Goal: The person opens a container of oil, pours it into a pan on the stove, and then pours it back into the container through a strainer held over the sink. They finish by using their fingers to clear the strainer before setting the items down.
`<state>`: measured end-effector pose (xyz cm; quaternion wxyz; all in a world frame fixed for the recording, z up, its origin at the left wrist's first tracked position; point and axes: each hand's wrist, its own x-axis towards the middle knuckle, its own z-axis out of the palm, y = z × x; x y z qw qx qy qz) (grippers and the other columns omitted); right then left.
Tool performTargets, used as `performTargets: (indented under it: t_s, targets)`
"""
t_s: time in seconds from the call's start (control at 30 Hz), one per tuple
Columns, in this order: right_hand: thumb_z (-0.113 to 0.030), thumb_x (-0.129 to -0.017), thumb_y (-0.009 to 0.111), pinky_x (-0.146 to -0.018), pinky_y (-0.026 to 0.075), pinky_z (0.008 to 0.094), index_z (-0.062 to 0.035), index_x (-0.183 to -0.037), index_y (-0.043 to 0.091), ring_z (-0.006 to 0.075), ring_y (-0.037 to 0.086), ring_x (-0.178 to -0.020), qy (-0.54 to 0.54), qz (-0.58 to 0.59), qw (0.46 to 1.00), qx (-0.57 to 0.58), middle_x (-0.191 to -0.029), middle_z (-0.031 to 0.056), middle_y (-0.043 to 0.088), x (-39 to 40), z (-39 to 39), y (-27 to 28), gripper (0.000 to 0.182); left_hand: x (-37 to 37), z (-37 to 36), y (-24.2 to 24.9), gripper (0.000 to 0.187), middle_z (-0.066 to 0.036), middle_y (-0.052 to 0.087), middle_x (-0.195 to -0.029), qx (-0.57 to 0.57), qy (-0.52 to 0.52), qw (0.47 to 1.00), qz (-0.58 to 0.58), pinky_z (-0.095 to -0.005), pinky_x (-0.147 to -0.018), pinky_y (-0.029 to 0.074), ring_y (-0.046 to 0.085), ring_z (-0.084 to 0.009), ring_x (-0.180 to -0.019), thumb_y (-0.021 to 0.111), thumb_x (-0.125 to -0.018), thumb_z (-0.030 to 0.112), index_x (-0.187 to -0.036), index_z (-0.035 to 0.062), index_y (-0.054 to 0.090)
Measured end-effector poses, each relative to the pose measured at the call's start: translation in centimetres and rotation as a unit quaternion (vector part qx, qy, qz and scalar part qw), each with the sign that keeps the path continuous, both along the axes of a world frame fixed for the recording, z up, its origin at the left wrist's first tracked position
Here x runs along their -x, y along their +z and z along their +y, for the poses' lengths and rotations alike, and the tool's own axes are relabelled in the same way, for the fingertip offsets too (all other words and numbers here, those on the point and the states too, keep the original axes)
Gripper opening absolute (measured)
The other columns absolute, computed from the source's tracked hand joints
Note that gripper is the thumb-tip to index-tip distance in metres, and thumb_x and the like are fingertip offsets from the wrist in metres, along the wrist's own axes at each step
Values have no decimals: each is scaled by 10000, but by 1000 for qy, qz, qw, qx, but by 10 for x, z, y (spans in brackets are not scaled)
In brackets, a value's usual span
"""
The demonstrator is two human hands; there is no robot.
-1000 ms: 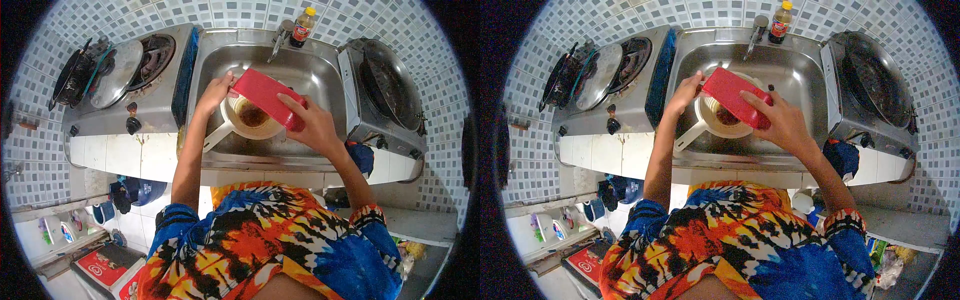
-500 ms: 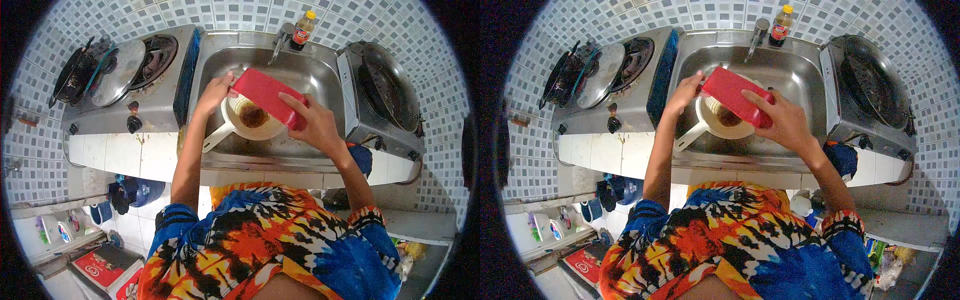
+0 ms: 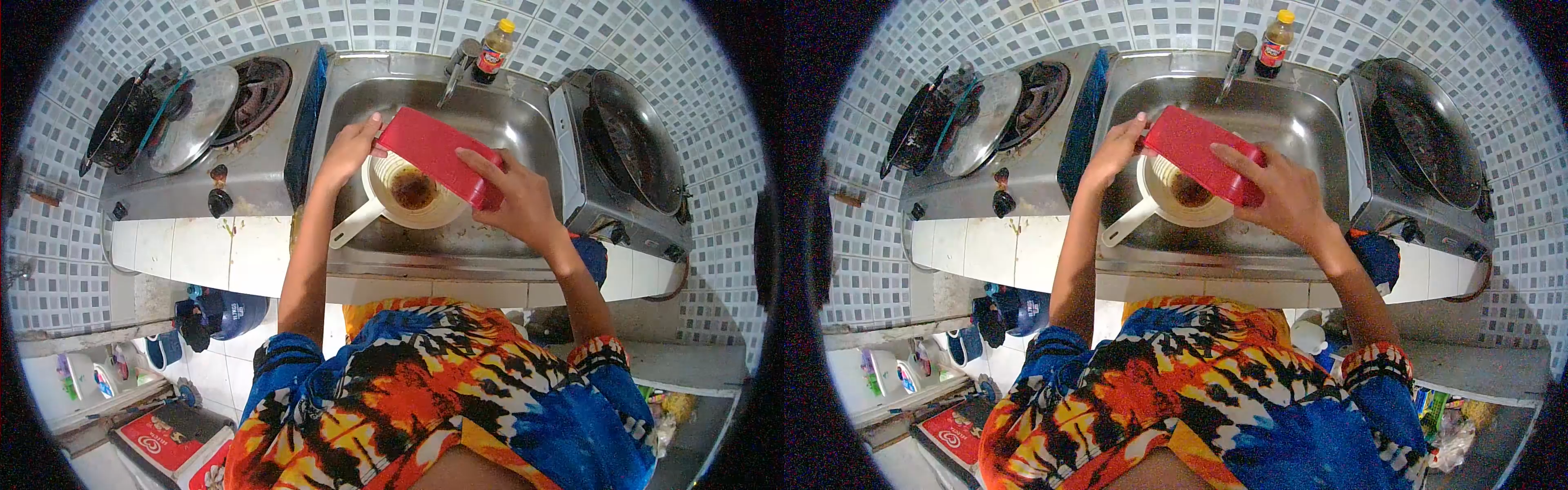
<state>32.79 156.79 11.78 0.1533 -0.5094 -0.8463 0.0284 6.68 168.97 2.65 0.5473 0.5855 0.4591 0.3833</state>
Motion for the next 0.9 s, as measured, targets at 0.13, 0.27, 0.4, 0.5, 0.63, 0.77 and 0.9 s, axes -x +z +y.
performTargets:
  t_s: [0.13, 0.27, 0.4, 0.5, 0.63, 0.77, 0.9]
  targets:
    - [-281, -601, 791, -697, 535, 411, -365, -1381, 387, 316, 632, -815, 13, 3, 1000, -20, -1005, 122, 568, 0, -1, 6, 882, 1, -2, 6, 586, -150, 668, -888, -24, 5, 1000, 13, -313, -733, 495, 648, -191, -710, 373, -978, 460, -1029, -71, 616]
    - [-193, -569, 768, -744, 524, 420, -330, -1363, 426, 350, 616, -861, 2, -2, 1000, -2, -1056, 135, 552, 0, -2, 15, 875, 3, -8, 20, 586, -138, 665, -871, -65, 13, 997, 40, -307, -724, 490, 640, -181, -693, 372, -977, 458, -1028, -70, 618]
    - [-198, -565, 771, -750, 519, 430, -334, -1359, 430, 354, 614, -862, -6, -9, 1000, 9, -1053, 140, 551, 3, -4, 22, 874, 4, -13, 35, 581, -135, 661, -861, -76, 18, 996, 46, -303, -714, 491, 632, -177, -683, 373, -979, 452, -1026, -73, 618]
    - [-195, -557, 774, -758, 513, 438, -340, -1358, 432, 356, 611, -873, -9, -13, 1000, 6, -1050, 144, 551, 2, -5, 22, 883, 6, -15, 39, 573, -134, 659, -856, -64, 8, 997, 49, -302, -706, 491, 629, -175, -682, 372, -982, 443, -1030, -73, 616]
    - [-190, -540, 784, -761, 509, 433, -340, -1357, 437, 357, 609, -878, 4, 0, 1000, -3, -1050, 146, 551, 3, -5, 23, 900, 7, -15, 37, 565, -130, 658, -849, -59, 11, 998, 23, -301, -709, 489, 626, -178, -676, 370, -985, 437, -1025, -69, 617]
    - [-185, -532, 790, -761, 510, 427, -337, -1355, 444, 354, 609, -877, -3, -12, 1000, 13, -1056, 148, 553, 4, -5, 25, 905, 10, -12, 33, 575, -122, 658, -840, -66, 11, 996, 58, -302, -715, 483, 625, -179, -674, 364, -984, 450, -1019, -66, 616]
    - [-299, -592, 799, -696, 535, 420, -386, -1384, 376, 325, 631, -811, 38, 7, 999, -36, -983, 126, 562, 0, -2, 18, 902, 9, -18, 40, 580, -122, 657, -838, -78, 10, 995, 63, -306, -718, 479, 626, -178, -676, 360, -983, 456, -1017, -62, 618]
